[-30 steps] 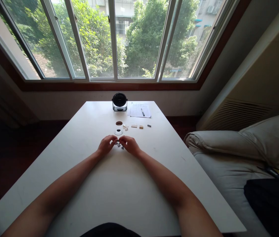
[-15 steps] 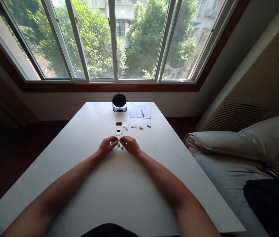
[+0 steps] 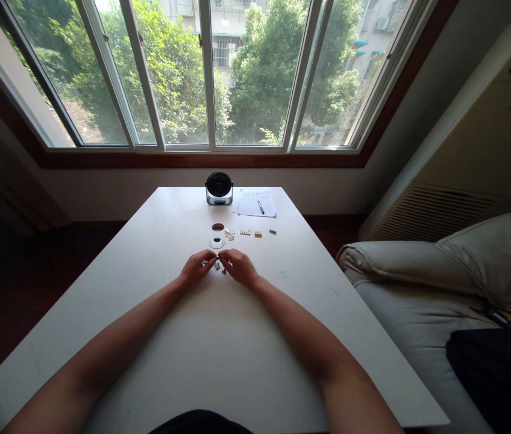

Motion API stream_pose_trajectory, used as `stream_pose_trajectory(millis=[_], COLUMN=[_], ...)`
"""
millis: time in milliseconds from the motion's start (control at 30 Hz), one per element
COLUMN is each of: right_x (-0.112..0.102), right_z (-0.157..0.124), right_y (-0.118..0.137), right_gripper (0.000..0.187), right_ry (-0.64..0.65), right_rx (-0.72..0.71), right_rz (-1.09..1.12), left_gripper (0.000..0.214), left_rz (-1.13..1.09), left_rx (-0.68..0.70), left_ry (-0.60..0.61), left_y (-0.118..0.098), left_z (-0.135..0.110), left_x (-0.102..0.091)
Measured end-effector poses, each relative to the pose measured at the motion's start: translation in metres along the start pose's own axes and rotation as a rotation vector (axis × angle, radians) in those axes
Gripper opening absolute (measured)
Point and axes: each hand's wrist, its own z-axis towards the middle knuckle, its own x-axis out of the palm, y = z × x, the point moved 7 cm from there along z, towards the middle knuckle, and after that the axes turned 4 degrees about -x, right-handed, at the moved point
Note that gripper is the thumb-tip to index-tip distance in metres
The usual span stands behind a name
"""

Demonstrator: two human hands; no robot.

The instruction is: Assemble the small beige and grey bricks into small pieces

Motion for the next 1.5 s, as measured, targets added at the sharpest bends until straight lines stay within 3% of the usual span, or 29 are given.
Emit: stream_pose_trajectory(millis=[767,1167,1500], right_x=[-0.0026,-0.0023,-0.0007], right_z=[0.0003,-0.0008,-0.0015], right_y=[-0.0041,0.0011,-0.003], right_gripper=[0.014,0.013,0.016], right_ry=[0.047,0.073,0.07], right_rx=[-0.072,-0.06,-0.058], right_rz=[-0.101,-0.101,-0.148], left_gripper=[0.014,0.022,0.017], left_rz=[0.03,0.029,-0.061], left_rx=[0.033,-0.042,-0.049], left_ry=[0.0,0.011,-0.021], left_y=[-0.0014,0.0015,0.0009], left_z=[0.0002,0.0015,0.0018], left_x=[-0.0006,-0.0004,-0.0012])
